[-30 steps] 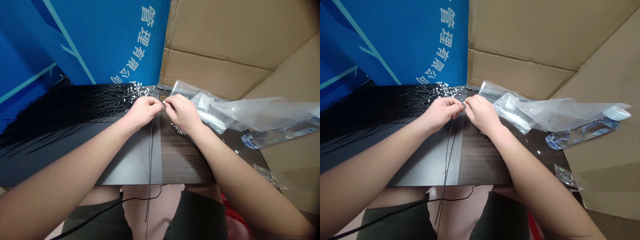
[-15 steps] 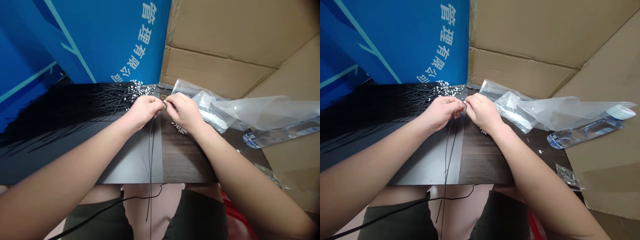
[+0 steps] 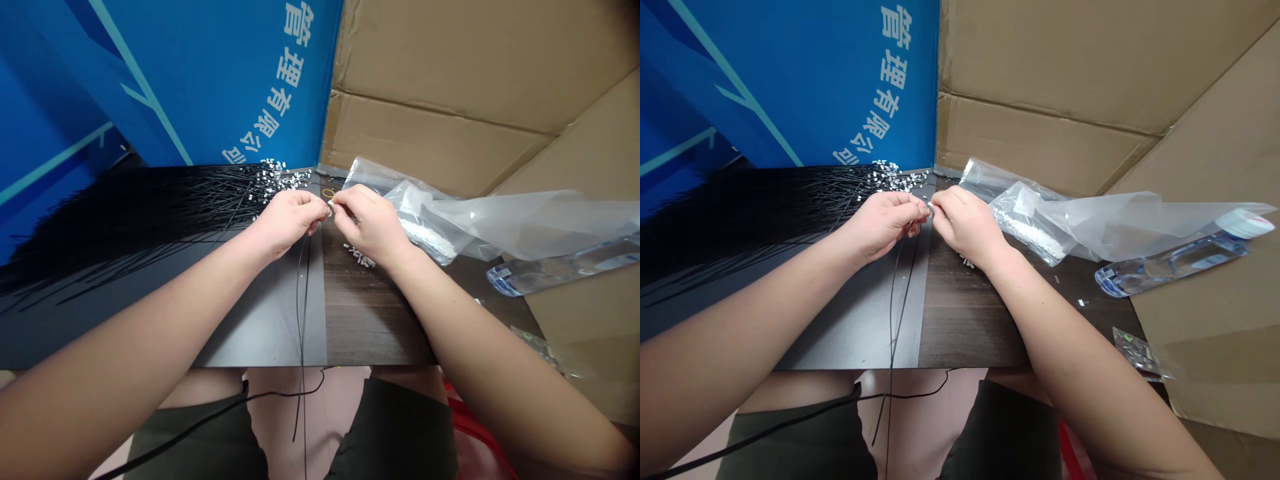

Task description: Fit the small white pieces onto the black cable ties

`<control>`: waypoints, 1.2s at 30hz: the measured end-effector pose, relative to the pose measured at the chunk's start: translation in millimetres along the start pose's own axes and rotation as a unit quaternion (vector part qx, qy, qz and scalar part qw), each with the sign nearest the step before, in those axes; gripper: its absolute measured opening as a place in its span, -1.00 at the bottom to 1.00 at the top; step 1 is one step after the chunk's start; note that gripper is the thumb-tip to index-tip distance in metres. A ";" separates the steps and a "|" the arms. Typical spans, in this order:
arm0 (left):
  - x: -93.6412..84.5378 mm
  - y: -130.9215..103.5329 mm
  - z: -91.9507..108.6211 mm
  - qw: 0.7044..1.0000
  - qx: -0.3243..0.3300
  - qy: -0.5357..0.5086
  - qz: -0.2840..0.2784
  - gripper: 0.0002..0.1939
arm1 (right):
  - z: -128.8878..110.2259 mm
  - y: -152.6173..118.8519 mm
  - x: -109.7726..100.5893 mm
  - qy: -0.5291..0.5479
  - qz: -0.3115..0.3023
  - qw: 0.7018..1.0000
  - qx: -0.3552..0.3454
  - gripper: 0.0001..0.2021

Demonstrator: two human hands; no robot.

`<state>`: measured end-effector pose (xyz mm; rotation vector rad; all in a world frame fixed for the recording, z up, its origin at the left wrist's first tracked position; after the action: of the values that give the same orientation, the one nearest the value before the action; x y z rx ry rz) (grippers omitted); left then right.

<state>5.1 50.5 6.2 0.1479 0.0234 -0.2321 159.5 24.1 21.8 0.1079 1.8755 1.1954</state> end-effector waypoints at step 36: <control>-1.0 -0.7 3.3 0.999 0.011 0.033 0.019 -0.87 | 0.7 -1.7 0.0 0.028 0.048 0.998 0.020 -0.89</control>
<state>3.9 49.5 9.5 0.1774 0.0836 -0.1894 160.5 23.7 20.4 0.1907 1.9620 1.2369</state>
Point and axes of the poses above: each hand's wrist, its own y-axis towards the middle knuckle, its own x-axis out of the palm, z = x × y, the point moved 5 cm from there along y, towards the middle knuckle, and after that the axes turned 5 degrees about z, right-handed, at the moved point
